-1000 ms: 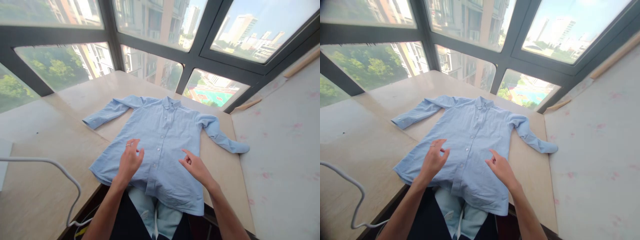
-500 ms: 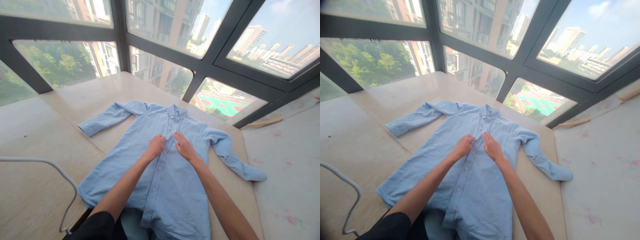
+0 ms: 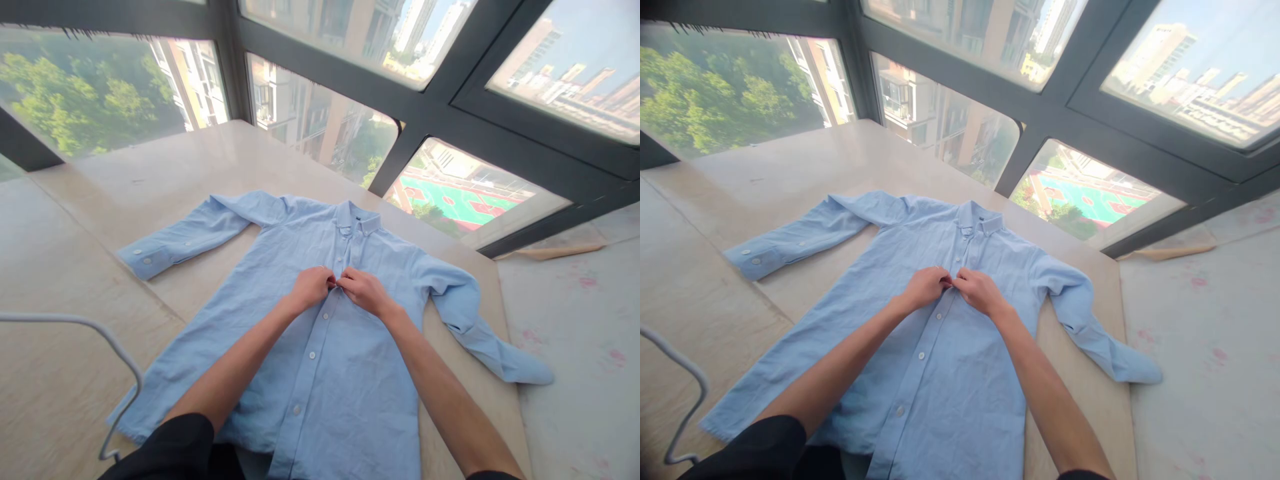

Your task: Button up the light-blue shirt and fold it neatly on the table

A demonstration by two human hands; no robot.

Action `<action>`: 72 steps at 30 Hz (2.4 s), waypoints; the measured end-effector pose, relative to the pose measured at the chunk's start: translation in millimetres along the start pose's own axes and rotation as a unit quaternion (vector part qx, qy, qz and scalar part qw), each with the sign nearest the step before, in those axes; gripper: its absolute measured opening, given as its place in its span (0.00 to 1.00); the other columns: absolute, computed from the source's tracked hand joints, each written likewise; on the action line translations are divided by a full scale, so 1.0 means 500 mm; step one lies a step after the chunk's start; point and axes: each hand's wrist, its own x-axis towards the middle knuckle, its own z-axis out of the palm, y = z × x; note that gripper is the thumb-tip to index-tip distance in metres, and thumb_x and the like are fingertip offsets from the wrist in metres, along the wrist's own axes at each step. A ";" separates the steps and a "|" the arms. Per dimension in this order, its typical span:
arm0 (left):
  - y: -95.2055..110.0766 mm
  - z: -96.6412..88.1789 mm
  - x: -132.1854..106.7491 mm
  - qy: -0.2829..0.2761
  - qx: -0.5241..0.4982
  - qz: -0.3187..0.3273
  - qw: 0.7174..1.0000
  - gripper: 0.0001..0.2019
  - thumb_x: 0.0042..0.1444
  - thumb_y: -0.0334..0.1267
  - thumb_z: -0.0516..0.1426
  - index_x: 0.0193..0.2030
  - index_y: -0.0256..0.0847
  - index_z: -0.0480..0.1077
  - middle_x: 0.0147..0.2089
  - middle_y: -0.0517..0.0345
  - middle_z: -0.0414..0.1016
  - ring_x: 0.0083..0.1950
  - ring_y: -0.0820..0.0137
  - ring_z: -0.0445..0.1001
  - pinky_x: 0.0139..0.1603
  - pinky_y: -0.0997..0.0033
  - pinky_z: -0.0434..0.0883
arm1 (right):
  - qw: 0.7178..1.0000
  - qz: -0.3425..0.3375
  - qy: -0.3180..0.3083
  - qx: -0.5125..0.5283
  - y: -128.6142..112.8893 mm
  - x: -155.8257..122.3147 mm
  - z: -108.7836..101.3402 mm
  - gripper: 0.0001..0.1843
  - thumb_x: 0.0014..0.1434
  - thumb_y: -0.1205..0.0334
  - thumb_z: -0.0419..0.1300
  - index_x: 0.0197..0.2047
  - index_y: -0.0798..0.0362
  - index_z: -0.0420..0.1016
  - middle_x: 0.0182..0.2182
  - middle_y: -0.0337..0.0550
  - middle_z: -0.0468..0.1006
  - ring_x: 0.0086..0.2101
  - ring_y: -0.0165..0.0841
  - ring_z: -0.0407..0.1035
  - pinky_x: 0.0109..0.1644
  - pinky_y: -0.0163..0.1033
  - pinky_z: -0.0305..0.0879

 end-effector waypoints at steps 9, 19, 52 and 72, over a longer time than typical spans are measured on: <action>0.018 -0.001 -0.018 -0.008 0.064 0.011 0.998 0.12 0.63 0.32 0.49 0.45 0.42 0.74 0.44 0.52 0.75 0.41 0.65 0.76 0.36 0.69 0.67 | 0.997 -0.045 0.038 0.044 0.004 -0.023 0.014 0.09 0.65 0.70 0.52 0.41 0.53 0.73 0.36 0.44 0.77 0.34 0.31 0.69 0.36 0.35 0.59; 0.018 -0.009 -0.008 -0.044 0.023 0.007 0.999 0.11 0.60 0.29 0.51 0.40 0.41 0.75 0.40 0.51 0.76 0.41 0.64 0.75 0.39 0.70 0.68 | 0.996 -0.052 0.058 0.032 -0.001 -0.013 0.011 0.15 0.70 0.66 0.48 0.39 0.52 0.76 0.36 0.45 0.78 0.32 0.31 0.69 0.37 0.37 0.61; -0.018 -0.022 0.019 -0.059 -0.236 -0.045 0.969 0.12 0.50 0.31 0.59 0.43 0.40 0.72 0.35 0.60 0.80 0.37 0.70 0.77 0.37 0.74 0.71 | 0.987 -0.056 0.122 0.089 0.005 -0.033 0.048 0.14 0.69 0.66 0.51 0.46 0.51 0.78 0.47 0.48 0.82 0.41 0.34 0.77 0.45 0.39 0.74; -0.006 -0.011 -0.057 0.012 -0.216 0.060 0.975 0.23 0.53 0.39 0.59 0.56 0.39 0.68 0.44 0.56 0.77 0.38 0.72 0.75 0.44 0.71 0.72 | 0.989 -0.091 0.106 0.056 0.010 -0.030 0.046 0.15 0.70 0.65 0.48 0.44 0.52 0.77 0.45 0.48 0.81 0.40 0.34 0.77 0.44 0.40 0.73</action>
